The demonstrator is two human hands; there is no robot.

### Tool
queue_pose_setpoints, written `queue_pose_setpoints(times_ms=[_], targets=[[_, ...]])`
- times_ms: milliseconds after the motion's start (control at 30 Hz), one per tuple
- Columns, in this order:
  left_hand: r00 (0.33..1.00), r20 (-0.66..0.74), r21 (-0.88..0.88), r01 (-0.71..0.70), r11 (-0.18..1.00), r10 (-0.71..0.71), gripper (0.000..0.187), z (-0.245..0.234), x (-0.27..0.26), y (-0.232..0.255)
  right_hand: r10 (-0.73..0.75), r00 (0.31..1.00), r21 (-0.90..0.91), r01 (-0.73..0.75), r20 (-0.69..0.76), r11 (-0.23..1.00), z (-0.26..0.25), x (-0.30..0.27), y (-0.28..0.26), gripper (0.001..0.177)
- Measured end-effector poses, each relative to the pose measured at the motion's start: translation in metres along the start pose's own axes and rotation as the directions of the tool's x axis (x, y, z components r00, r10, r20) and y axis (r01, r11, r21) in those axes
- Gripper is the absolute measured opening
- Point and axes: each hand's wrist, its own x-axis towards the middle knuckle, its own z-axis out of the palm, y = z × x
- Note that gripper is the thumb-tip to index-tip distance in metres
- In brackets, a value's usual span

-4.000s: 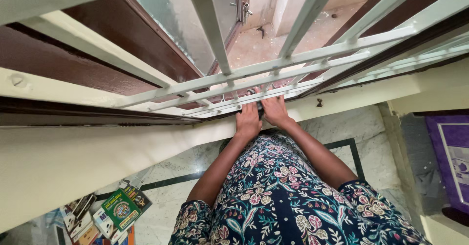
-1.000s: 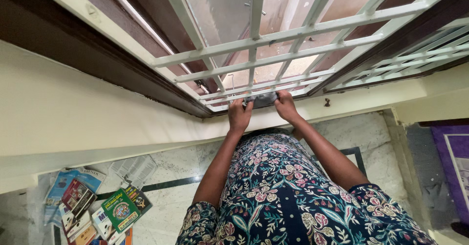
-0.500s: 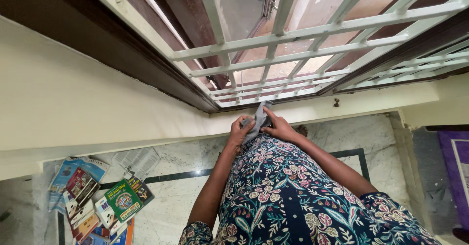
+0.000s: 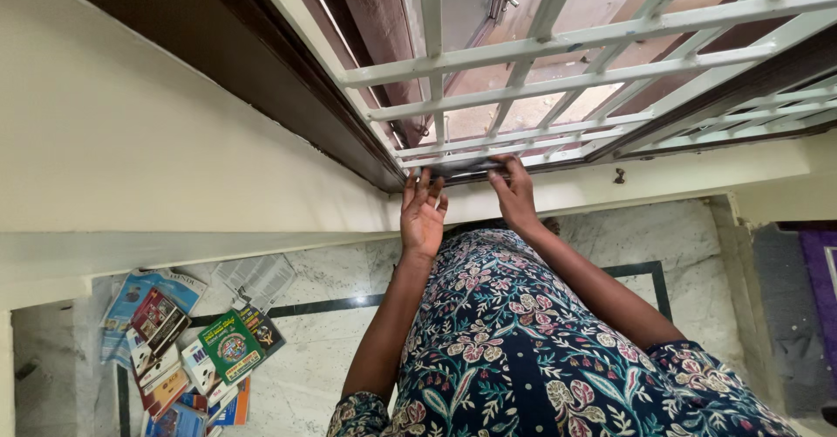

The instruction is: The person cleans the window frames and grill with a cloth, wiping the different parts and edges of the white grill and the dark frame.

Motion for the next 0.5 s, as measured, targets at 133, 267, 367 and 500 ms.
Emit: queue_pose_setpoints(times_ms=[133, 267, 367, 500], targets=[[0.987, 0.09, 0.45, -0.161, 0.878, 0.135, 0.075, 0.017, 0.026, -0.024, -0.123, 0.99, -0.018, 0.122, -0.074, 0.992, 0.014, 0.015, 0.003, 0.043], [0.931, 0.217, 0.613, -0.365, 0.701, 0.295, 0.052, 0.002, 0.06, -0.038, 0.183, 0.983, -0.232, -0.178, -0.001, 0.956, 0.013, 0.034, 0.023, 0.029], [0.953, 0.141, 0.685, -0.29, 0.668, 0.268, 0.029, -0.016, 0.079, -0.046, 0.176, 0.962, 0.042, -0.188, 0.21, 0.981, 0.012, 0.043, 0.022, 0.023], [0.965, 0.104, 0.772, -0.23, 0.593, 0.239, 0.008, -0.016, 0.087, -0.04, -0.002, 0.959, -0.198, 0.061, 0.285, 0.978, 0.017, 0.053, 0.022, 0.019]])
